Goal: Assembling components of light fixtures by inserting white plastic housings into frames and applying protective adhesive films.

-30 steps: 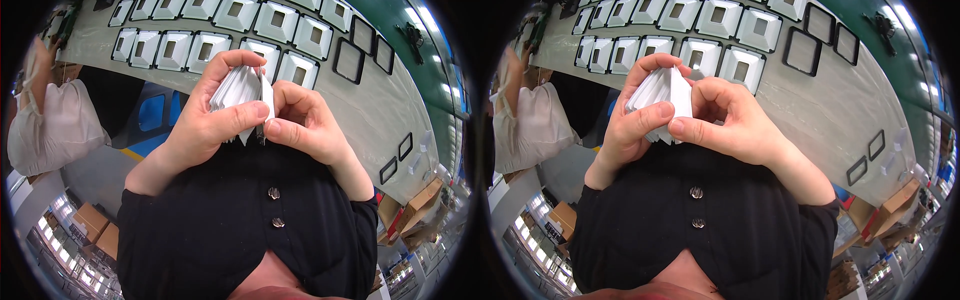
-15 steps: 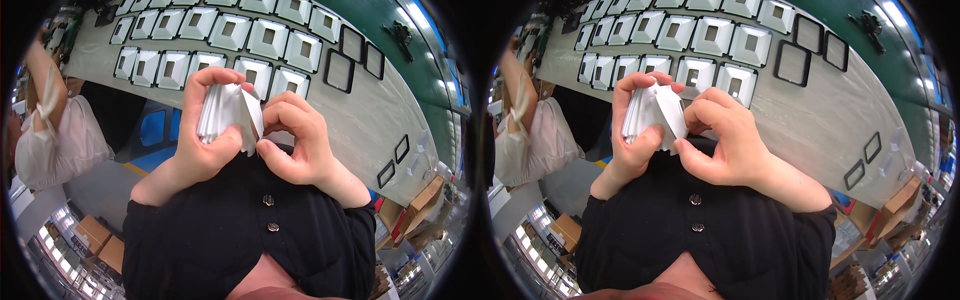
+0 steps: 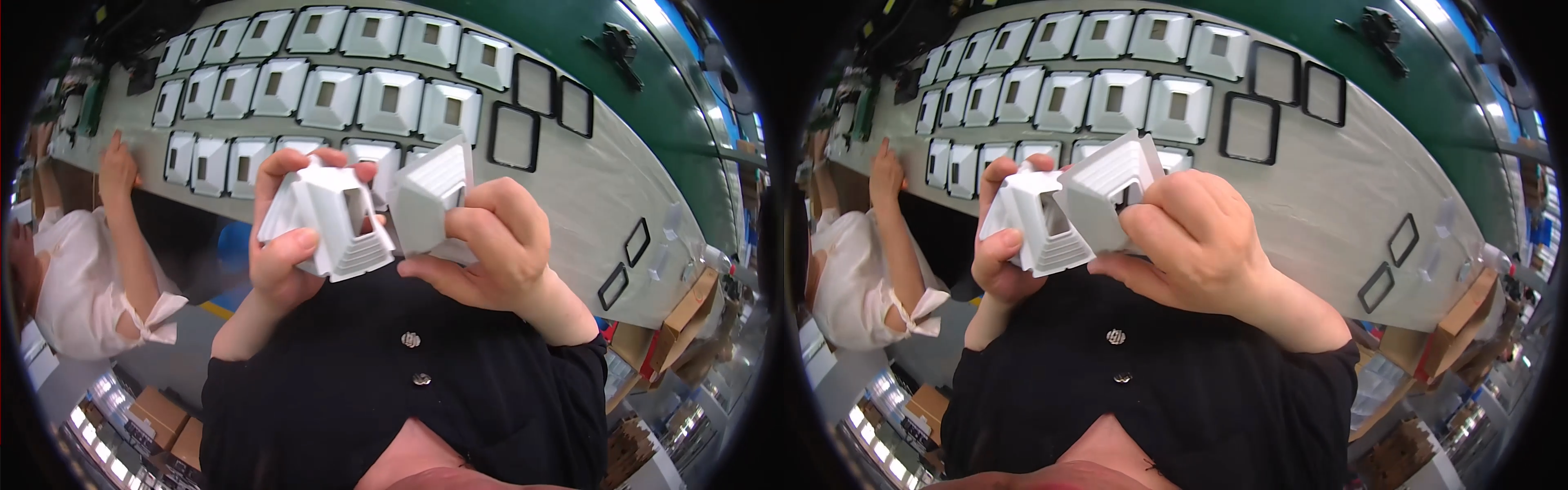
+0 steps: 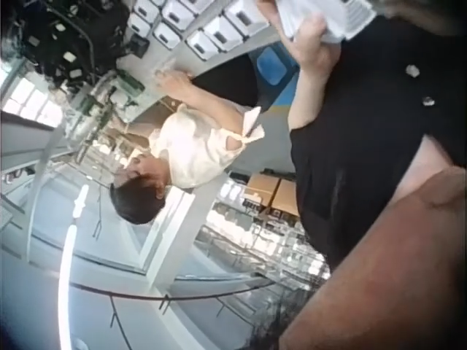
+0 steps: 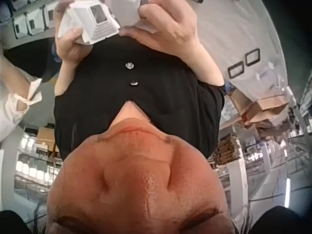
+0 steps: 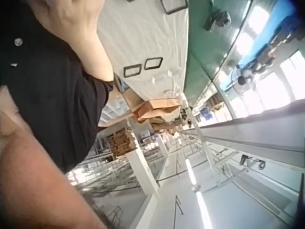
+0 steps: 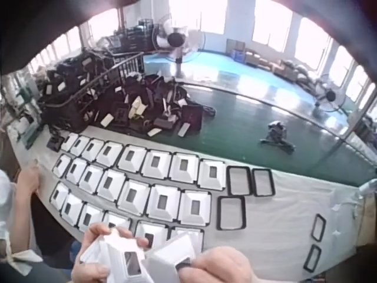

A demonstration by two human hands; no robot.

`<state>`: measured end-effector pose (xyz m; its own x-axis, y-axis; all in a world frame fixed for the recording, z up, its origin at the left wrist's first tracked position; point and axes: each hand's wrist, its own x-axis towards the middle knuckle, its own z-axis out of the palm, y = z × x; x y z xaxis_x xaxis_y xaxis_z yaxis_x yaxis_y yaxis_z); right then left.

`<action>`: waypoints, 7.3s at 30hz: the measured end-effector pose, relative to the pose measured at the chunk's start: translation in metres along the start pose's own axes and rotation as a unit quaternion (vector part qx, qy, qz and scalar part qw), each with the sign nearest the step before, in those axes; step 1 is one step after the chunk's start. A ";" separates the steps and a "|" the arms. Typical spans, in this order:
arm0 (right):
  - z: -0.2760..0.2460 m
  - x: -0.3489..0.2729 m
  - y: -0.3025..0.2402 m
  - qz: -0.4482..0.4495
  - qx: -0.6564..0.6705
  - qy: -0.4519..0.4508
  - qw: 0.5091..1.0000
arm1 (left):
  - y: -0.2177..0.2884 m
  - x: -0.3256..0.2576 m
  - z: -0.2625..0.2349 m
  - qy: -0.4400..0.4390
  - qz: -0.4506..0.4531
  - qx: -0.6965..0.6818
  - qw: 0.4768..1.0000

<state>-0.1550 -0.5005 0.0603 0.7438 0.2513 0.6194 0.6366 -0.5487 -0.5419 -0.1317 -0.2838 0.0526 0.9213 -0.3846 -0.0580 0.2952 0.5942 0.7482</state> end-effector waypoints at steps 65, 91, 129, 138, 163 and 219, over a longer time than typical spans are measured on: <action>-0.070 0.032 0.186 0.048 -0.158 -0.127 0.978 | 0.008 0.060 -0.018 0.087 -0.159 0.083 0.980; -0.030 0.043 0.067 0.058 0.170 -0.193 0.965 | -0.016 0.057 0.003 0.028 -0.073 -0.048 0.996; -0.065 -0.024 0.135 0.095 -0.090 -0.259 0.957 | -0.024 0.051 -0.012 0.011 0.069 0.388 0.919; -0.053 -0.022 0.138 0.115 -0.073 -0.243 0.960 | -0.014 0.053 -0.015 0.011 0.020 0.336 0.942; 0.002 0.001 0.013 0.190 0.303 -0.087 0.930 | -0.012 0.017 0.022 -0.031 -0.121 0.068 0.990; -0.017 -0.011 0.011 0.103 0.196 -0.055 0.974 | -0.010 0.011 0.023 -0.034 -0.240 -0.026 0.970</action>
<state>-0.1597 -0.5229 0.0579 0.8678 0.2632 0.4215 0.4839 -0.2551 -0.8371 -0.1305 -0.3104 0.0601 0.6564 -0.6702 -0.3464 0.6998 0.3695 0.6114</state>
